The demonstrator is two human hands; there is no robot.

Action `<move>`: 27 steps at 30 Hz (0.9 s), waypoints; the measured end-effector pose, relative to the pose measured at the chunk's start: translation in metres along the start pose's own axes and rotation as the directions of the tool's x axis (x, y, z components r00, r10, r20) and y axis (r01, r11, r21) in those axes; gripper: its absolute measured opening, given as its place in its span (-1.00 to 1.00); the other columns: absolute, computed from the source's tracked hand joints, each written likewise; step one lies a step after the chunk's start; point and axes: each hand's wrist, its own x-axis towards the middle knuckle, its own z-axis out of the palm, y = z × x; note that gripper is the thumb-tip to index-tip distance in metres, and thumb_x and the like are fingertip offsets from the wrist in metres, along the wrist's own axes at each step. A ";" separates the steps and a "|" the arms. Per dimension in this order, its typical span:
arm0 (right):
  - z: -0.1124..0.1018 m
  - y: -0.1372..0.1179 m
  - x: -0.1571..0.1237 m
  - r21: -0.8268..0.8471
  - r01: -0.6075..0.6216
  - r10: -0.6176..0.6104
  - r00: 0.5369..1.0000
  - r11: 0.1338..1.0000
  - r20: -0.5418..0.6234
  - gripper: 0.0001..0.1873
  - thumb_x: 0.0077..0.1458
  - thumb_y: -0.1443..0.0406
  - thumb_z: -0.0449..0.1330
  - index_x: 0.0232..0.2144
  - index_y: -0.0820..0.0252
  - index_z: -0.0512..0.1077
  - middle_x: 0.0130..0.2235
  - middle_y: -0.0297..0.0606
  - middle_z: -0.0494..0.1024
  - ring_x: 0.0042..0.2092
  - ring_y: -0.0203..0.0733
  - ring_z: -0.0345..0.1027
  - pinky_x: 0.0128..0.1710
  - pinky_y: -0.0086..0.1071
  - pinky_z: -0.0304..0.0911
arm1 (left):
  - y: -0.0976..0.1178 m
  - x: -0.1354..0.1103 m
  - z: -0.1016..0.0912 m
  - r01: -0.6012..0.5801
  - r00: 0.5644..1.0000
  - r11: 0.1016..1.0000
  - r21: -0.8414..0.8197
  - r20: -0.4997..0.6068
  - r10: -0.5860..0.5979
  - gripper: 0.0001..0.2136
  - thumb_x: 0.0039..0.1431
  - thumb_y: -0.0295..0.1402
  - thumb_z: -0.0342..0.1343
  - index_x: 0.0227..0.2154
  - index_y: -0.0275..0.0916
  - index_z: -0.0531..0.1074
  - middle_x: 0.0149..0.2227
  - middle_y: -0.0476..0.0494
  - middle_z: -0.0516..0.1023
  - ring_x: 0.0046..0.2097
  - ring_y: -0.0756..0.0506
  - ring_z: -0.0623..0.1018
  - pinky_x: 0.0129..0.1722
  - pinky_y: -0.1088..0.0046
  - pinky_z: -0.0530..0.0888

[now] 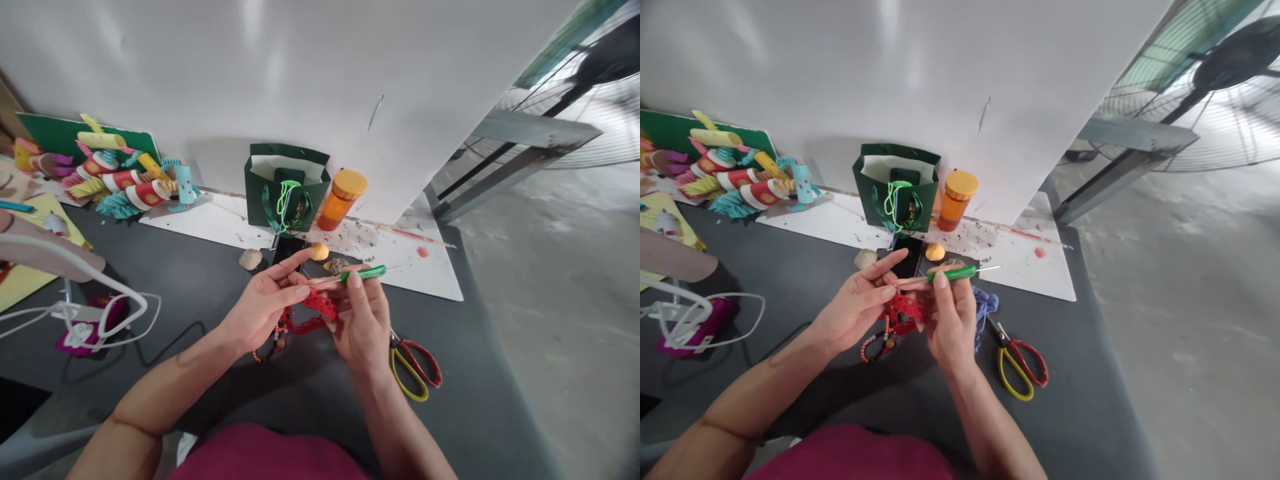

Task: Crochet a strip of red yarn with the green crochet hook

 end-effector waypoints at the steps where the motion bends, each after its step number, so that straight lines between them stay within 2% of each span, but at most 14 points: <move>1: 0.001 0.000 -0.002 -0.015 0.004 -0.003 1.000 1.000 0.011 -0.85 0.38 0.11 0.20 -0.21 0.01 0.46 -0.44 -0.42 0.69 -0.64 -0.30 0.42 -0.71 -0.46 0.25 | -0.001 0.000 0.000 -0.002 1.000 1.000 0.009 0.007 0.002 -0.52 -0.08 -0.45 0.55 -0.03 -0.04 0.69 -0.38 0.07 0.63 -0.27 0.05 0.58 -0.07 0.49 0.50; 3: 0.004 -0.001 -0.005 -0.095 0.066 -0.065 0.998 0.993 0.017 -0.90 0.36 0.17 0.24 -0.21 0.01 0.50 -0.37 -0.41 0.73 -0.64 -0.35 0.40 -0.64 -0.47 0.34 | -0.004 -0.001 0.000 -0.016 1.000 1.000 0.008 0.009 0.016 -0.51 -0.06 -0.45 0.54 -0.01 -0.02 0.68 -0.32 0.05 0.67 -0.24 0.02 0.60 -0.07 0.45 0.52; 5: 0.004 -0.002 -0.006 -0.197 0.204 -0.199 0.979 0.959 0.043 -0.94 0.37 0.26 0.23 -0.17 0.00 0.52 -0.26 -0.35 0.76 -0.49 -0.28 0.57 -0.44 -0.38 0.54 | -0.006 0.000 0.001 -0.045 0.999 0.999 -0.004 -0.016 0.044 -0.51 -0.05 -0.44 0.54 0.00 -0.02 0.68 -0.31 0.04 0.69 -0.24 0.03 0.60 -0.09 0.47 0.52; 6: 0.004 -0.002 -0.005 -0.243 0.303 -0.292 0.953 0.921 0.082 -0.90 0.36 0.31 0.22 -0.14 0.00 0.53 -0.20 -0.31 0.77 -0.37 -0.22 0.65 -0.33 -0.32 0.59 | -0.007 0.000 0.001 -0.061 0.997 0.998 -0.010 -0.037 0.061 -0.52 -0.05 -0.44 0.54 -0.01 -0.03 0.68 -0.34 0.04 0.68 -0.27 0.05 0.59 -0.12 0.50 0.52; 8: 0.003 -0.001 -0.004 -0.327 0.508 -0.472 0.861 0.797 0.189 -0.78 0.30 0.42 0.26 -0.09 0.01 0.56 -0.12 -0.24 0.78 -0.18 -0.12 0.71 -0.22 -0.26 0.62 | -0.008 0.000 0.002 -0.076 0.994 0.997 -0.020 -0.074 0.075 -0.52 -0.07 -0.44 0.55 -0.02 -0.04 0.68 -0.41 0.08 0.64 -0.33 0.09 0.57 -0.18 0.57 0.50; 9: 0.002 -0.001 -0.003 -0.359 0.582 -0.536 0.813 0.730 0.228 -0.74 0.26 0.46 0.29 -0.08 0.02 0.57 -0.09 -0.21 0.77 -0.13 -0.10 0.71 -0.20 -0.25 0.62 | -0.008 0.000 0.003 -0.075 0.994 0.997 -0.027 -0.079 0.072 -0.52 -0.07 -0.44 0.56 -0.03 -0.05 0.69 -0.45 0.09 0.61 -0.37 0.11 0.55 -0.21 0.59 0.49; 10: 0.001 0.000 -0.003 -0.380 0.618 -0.571 0.784 0.688 0.242 -0.72 0.23 0.48 0.31 -0.09 0.03 0.59 -0.09 -0.20 0.77 -0.12 -0.09 0.71 -0.20 -0.25 0.62 | -0.007 0.000 0.003 -0.066 0.995 0.997 -0.035 -0.077 0.064 -0.52 -0.08 -0.45 0.56 -0.03 -0.06 0.69 -0.49 0.11 0.58 -0.40 0.12 0.53 -0.24 0.61 0.48; 11: 0.001 0.000 -0.004 -0.394 0.615 -0.575 0.786 0.683 0.229 -0.72 0.21 0.49 0.32 -0.10 0.04 0.59 -0.11 -0.20 0.77 -0.13 -0.08 0.71 -0.19 -0.25 0.63 | -0.007 0.000 0.003 -0.054 0.996 0.998 -0.042 -0.071 0.051 -0.52 -0.08 -0.45 0.56 -0.03 -0.07 0.69 -0.52 0.12 0.55 -0.42 0.12 0.52 -0.26 0.61 0.48; 14: 0.002 -0.001 -0.007 -0.395 0.443 -0.438 0.892 0.805 0.109 -0.81 0.28 0.43 0.27 -0.13 0.05 0.58 -0.18 -0.23 0.77 -0.19 -0.10 0.72 -0.22 -0.26 0.65 | -0.004 0.001 0.001 -0.022 0.998 0.998 -0.061 -0.054 0.018 -0.52 -0.08 -0.46 0.56 -0.04 -0.06 0.69 -0.54 0.15 0.51 -0.45 0.13 0.49 -0.28 0.63 0.47; 17: 0.002 -0.006 -0.008 -0.322 0.256 -0.278 0.960 0.912 -0.024 -0.93 0.37 0.31 0.20 -0.15 0.05 0.50 -0.26 -0.25 0.76 -0.34 -0.14 0.70 -0.42 -0.35 0.60 | -0.003 0.003 -0.002 -0.006 0.999 0.998 -0.068 -0.047 0.002 -0.53 -0.09 -0.46 0.56 -0.05 -0.07 0.69 -0.52 0.15 0.52 -0.42 0.14 0.50 -0.25 0.63 0.47; 20: 0.001 -0.008 -0.003 -0.132 0.098 -0.111 0.990 0.986 -0.092 -0.91 0.39 0.18 0.18 -0.20 0.02 0.41 -0.37 -0.30 0.74 -0.42 -0.14 0.67 -0.51 -0.37 0.54 | -0.002 0.003 -0.004 0.013 1.000 0.999 -0.039 -0.028 -0.014 -0.56 -0.05 -0.44 0.54 -0.04 -0.10 0.69 -0.44 0.09 0.58 -0.32 0.09 0.57 -0.14 0.56 0.51; 23: 0.000 -0.006 0.002 0.022 -0.036 0.037 0.997 0.999 -0.066 -0.82 0.36 0.10 0.20 -0.24 0.02 0.42 -0.47 -0.35 0.68 -0.41 -0.11 0.66 -0.48 -0.32 0.54 | -0.002 0.002 -0.003 0.010 1.000 1.000 -0.011 0.022 -0.010 -0.59 -0.04 -0.42 0.53 -0.07 -0.10 0.71 -0.39 0.06 0.62 -0.28 0.05 0.60 -0.08 0.50 0.53; 25: 0.000 -0.003 0.002 0.041 -0.066 0.068 0.997 0.997 -0.037 -0.80 0.33 0.08 0.24 -0.25 0.04 0.45 -0.49 -0.37 0.66 -0.43 -0.12 0.63 -0.50 -0.33 0.51 | -0.003 0.002 -0.002 0.003 0.998 1.000 -0.002 0.055 -0.003 -0.59 -0.05 -0.43 0.54 -0.08 -0.06 0.71 -0.39 0.06 0.64 -0.28 0.05 0.62 -0.07 0.48 0.54; 27: 0.001 0.000 -0.001 -0.015 -0.034 0.034 0.999 0.999 -0.034 -0.82 0.30 0.10 0.29 -0.25 0.06 0.49 -0.45 -0.37 0.68 -0.46 -0.17 0.59 -0.52 -0.36 0.49 | -0.004 0.001 -0.001 0.000 0.998 1.000 0.003 0.058 0.000 -0.55 -0.06 -0.44 0.54 -0.06 -0.02 0.70 -0.33 0.04 0.68 -0.24 0.03 0.63 -0.05 0.45 0.55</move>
